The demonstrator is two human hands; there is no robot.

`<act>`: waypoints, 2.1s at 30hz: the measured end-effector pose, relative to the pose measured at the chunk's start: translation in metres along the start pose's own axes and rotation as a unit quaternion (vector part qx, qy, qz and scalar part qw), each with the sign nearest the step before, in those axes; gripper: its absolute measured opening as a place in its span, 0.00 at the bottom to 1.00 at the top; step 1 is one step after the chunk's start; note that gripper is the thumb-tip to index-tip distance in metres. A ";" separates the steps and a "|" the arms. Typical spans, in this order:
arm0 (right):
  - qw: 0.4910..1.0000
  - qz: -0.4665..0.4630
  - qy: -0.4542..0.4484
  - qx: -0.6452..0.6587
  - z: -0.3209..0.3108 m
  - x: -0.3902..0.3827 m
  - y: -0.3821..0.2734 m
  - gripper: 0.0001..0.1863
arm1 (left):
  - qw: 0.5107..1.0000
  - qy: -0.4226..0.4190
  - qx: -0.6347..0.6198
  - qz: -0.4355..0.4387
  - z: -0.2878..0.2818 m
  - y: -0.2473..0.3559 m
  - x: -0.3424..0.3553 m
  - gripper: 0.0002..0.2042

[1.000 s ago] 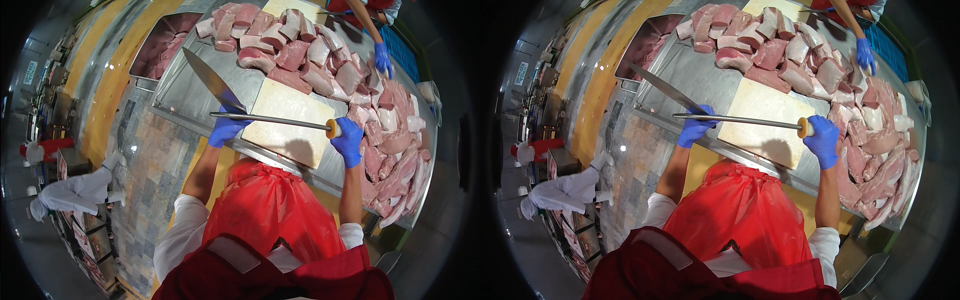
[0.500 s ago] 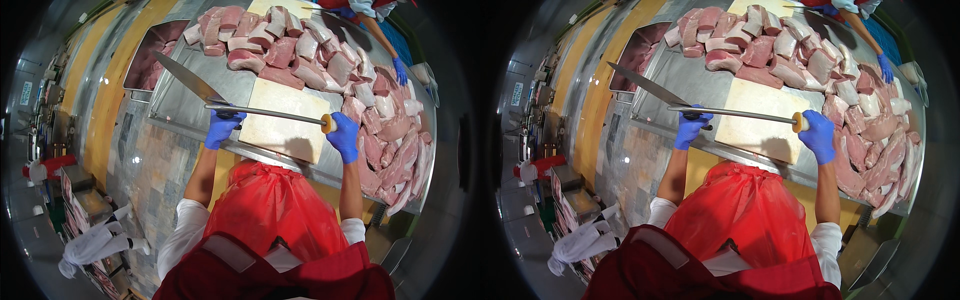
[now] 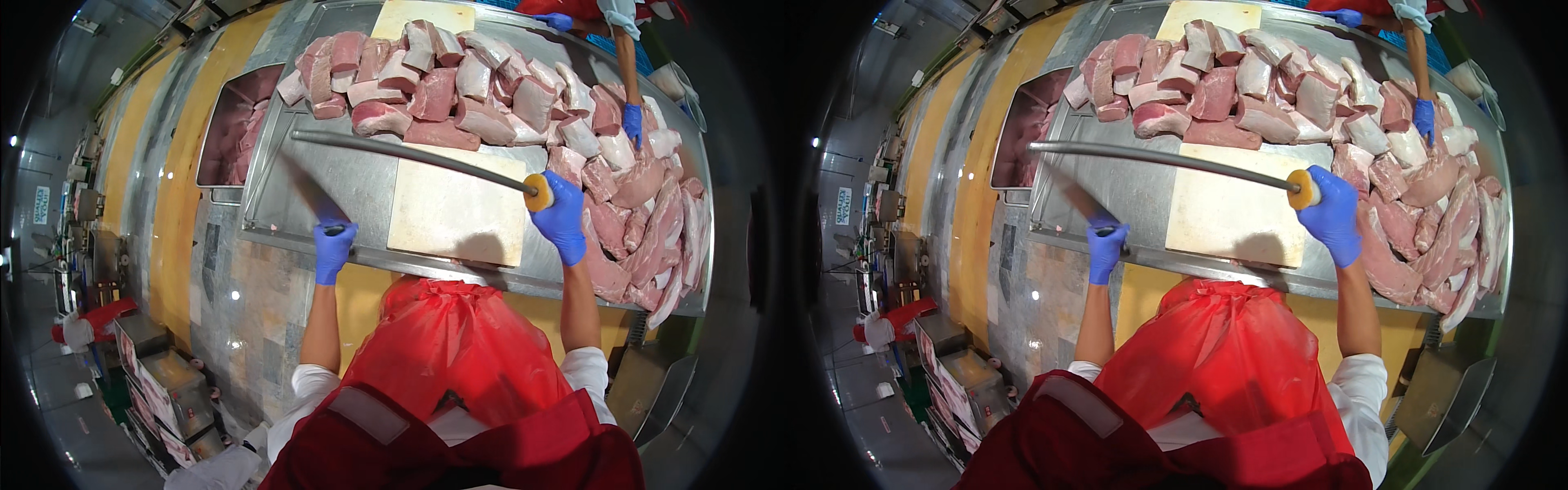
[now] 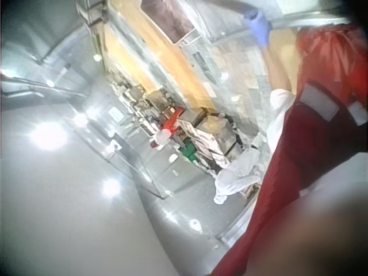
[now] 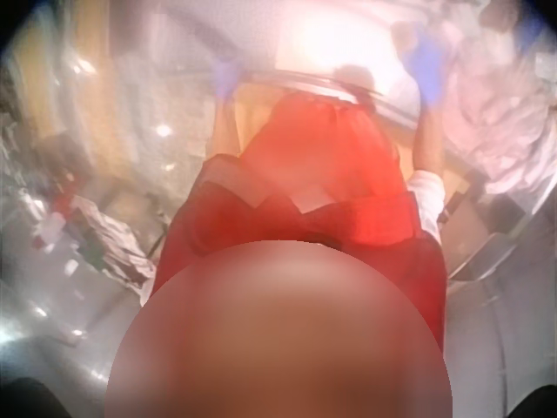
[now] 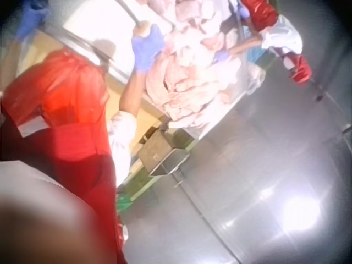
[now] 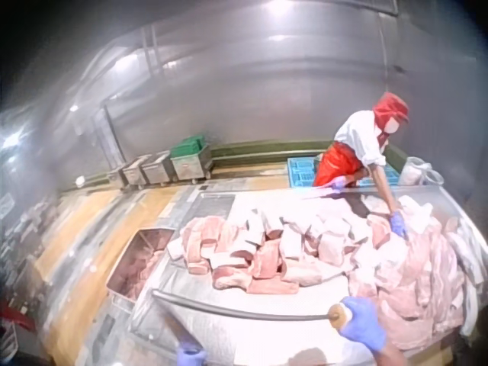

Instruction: The person cuts large pieces of raw meat into smaller portions using a knife on a cutting board. They repeatedly pick up meat, slice it, and place the cut pieces into a metal tray. The person also sharpens the knife with a honing steel during the process.

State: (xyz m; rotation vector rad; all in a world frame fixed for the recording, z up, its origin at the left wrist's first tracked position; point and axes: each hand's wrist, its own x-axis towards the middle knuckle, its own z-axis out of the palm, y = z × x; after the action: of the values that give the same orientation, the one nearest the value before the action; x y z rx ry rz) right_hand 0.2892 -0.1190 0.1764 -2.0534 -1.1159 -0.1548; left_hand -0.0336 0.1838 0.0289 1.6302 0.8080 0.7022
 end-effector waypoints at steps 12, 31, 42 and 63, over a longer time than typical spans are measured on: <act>0.996 -0.055 -0.017 -0.071 0.015 0.004 0.000 0.10 | 0.982 0.089 -0.146 0.081 0.067 0.150 0.032 0.07; 0.994 -0.089 0.003 -0.059 -0.005 0.017 -0.019 0.11 | 0.974 -0.091 -0.184 0.095 0.011 0.117 0.080 0.11; 0.998 -0.052 0.031 -0.026 -0.018 0.016 -0.011 0.09 | 0.916 -0.228 0.321 0.077 -0.020 0.008 0.025 0.04; 0.998 -0.055 0.041 -0.007 -0.020 0.013 -0.008 0.09 | 0.932 -0.110 0.323 0.120 0.001 -0.020 0.025 0.05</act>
State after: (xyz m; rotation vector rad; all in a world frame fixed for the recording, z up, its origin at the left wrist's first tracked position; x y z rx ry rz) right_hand 0.2957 -0.1218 0.2009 -1.9796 -1.1803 -0.3008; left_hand -0.0208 0.2066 0.0098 2.3873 0.7207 0.4198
